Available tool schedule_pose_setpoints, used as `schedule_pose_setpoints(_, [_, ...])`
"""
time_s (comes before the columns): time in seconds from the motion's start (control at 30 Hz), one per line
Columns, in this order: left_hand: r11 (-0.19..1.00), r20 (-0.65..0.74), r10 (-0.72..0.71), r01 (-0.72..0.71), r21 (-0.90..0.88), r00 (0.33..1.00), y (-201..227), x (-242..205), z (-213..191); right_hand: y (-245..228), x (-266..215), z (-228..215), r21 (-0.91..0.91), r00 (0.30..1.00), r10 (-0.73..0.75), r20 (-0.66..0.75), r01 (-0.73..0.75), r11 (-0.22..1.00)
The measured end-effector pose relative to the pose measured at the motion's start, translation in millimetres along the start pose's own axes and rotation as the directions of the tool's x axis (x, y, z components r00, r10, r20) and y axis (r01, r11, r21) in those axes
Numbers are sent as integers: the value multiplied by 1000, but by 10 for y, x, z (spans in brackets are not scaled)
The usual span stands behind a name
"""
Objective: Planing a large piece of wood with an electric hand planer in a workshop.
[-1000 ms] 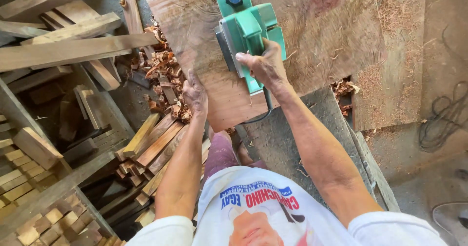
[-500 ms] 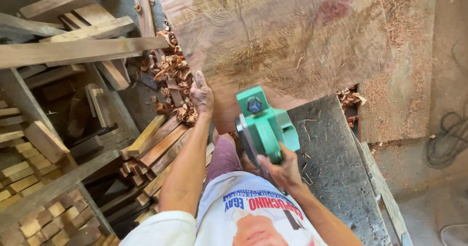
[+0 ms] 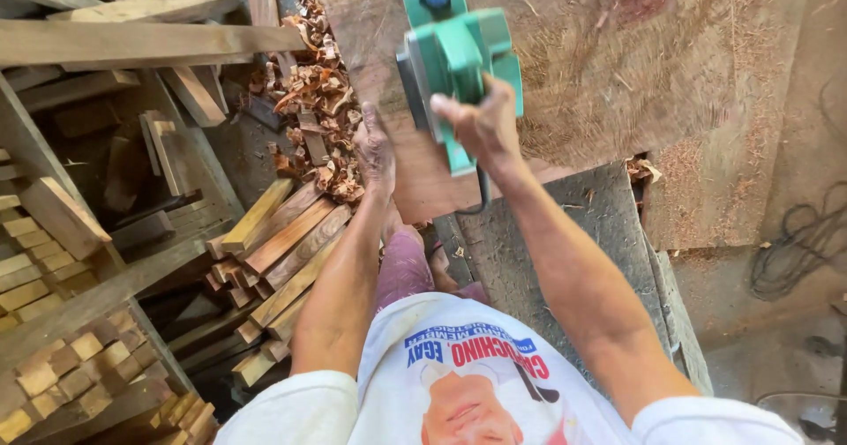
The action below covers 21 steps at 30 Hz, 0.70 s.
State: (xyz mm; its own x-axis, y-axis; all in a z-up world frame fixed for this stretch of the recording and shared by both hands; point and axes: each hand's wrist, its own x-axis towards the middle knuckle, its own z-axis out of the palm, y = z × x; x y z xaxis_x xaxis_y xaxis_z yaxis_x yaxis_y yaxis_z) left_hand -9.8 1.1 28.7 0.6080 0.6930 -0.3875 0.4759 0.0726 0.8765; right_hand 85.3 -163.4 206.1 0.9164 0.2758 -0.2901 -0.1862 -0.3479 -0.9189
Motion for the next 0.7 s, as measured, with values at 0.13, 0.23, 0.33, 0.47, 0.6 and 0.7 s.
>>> schedule_pose_setpoints(0.13, [989,52,-7,15,-146,999,8,-7,-26,-26,-103,-30,113,997,72,42,-76,991])
schedule_pose_setpoints(0.23, [984,62,-45,54,-167,997,-5,14,-30,164,-621,-102,75,997,-10,71,5,997])
schedule_pose_setpoints(0.33, [991,71,-118,121,-49,991,-386,178,24,396,-1515,-203,18,995,47,91,-49,999])
schedule_pose_setpoints(0.47, [994,75,8,1,-111,997,-136,173,50,714,-2356,-324,-36,997,-55,63,57,998])
schedule_pose_setpoints(0.6, [983,91,-132,142,-112,987,195,-21,-12,746,-2402,-310,-101,992,111,66,-104,989])
schedule_pose_setpoints(0.7, [985,140,-70,91,-146,988,-43,64,-56,529,-2087,-200,-27,988,135,78,-133,991])
